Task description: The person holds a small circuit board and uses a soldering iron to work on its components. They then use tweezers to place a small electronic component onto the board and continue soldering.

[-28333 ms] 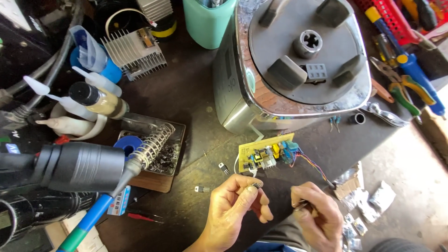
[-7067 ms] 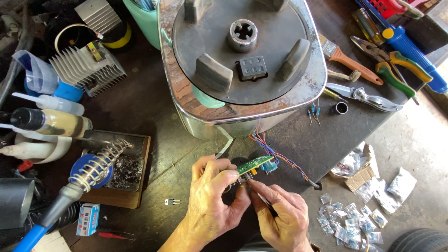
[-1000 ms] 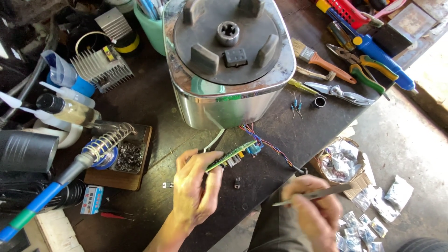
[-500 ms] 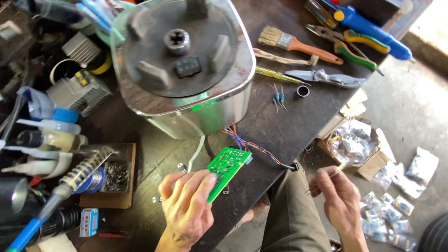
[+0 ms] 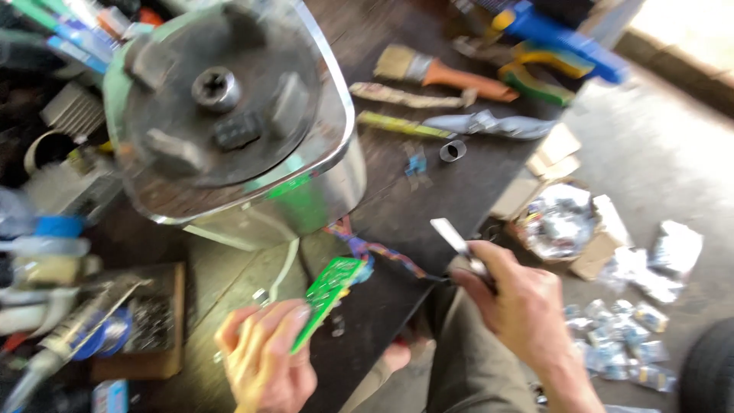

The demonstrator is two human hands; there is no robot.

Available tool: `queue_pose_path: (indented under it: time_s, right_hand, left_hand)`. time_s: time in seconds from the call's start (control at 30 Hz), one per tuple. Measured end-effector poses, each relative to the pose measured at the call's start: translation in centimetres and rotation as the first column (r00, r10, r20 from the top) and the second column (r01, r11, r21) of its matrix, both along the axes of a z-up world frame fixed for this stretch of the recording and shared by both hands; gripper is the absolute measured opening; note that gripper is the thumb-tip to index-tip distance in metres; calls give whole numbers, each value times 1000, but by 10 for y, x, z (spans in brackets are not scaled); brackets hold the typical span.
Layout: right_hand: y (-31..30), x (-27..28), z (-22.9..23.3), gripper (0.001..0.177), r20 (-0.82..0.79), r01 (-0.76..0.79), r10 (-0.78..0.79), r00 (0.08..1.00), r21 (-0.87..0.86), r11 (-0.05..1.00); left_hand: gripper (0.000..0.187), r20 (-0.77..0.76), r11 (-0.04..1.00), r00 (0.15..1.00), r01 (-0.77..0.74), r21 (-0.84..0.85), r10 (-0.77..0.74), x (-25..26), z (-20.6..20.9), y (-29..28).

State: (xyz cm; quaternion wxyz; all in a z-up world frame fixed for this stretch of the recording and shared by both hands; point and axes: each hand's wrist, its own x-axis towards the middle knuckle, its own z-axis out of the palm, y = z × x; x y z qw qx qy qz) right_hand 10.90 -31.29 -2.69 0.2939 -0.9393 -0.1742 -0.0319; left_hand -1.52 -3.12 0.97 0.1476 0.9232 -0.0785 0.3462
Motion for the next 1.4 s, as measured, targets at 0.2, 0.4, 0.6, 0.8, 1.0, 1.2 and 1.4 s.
queue_pose_path:
  time_s: [0.2,0.4,0.6,0.8,1.0,1.2,1.4]
  right_hand:
    - [38,44,37,15,462,-275,284,840,-88,957]
    - [57,49,34,30,452,-443,364,814,79,893]
    - [53,88,53,4,483,-358,185,856,295,886]
    - [96,165,49,8,311,-267,314,897,-184,946]
    - [128,181,47,23,38,-195,240,970,-467,862]
    - [91,117,77,20,249,-107,141,958,-146,984]
    - [60,-21,19,63,73,-165,335,939,953,255]
  left_hand:
    - [15,59,964,987,-130,-231,147,4,4,-16]
    - [27,29,942,982,-171,-289,187,2,3,-13]
    - [27,36,942,983,-162,-293,180,8,9,-12]
    - [20,-59,975,998,-22,-223,9,0,8,8]
    - [15,-51,968,996,60,-244,-75,0,9,13]
    - [15,-60,969,996,54,-240,-70,1,8,13]
    - [17,-55,975,996,59,-213,-72,3,7,11]
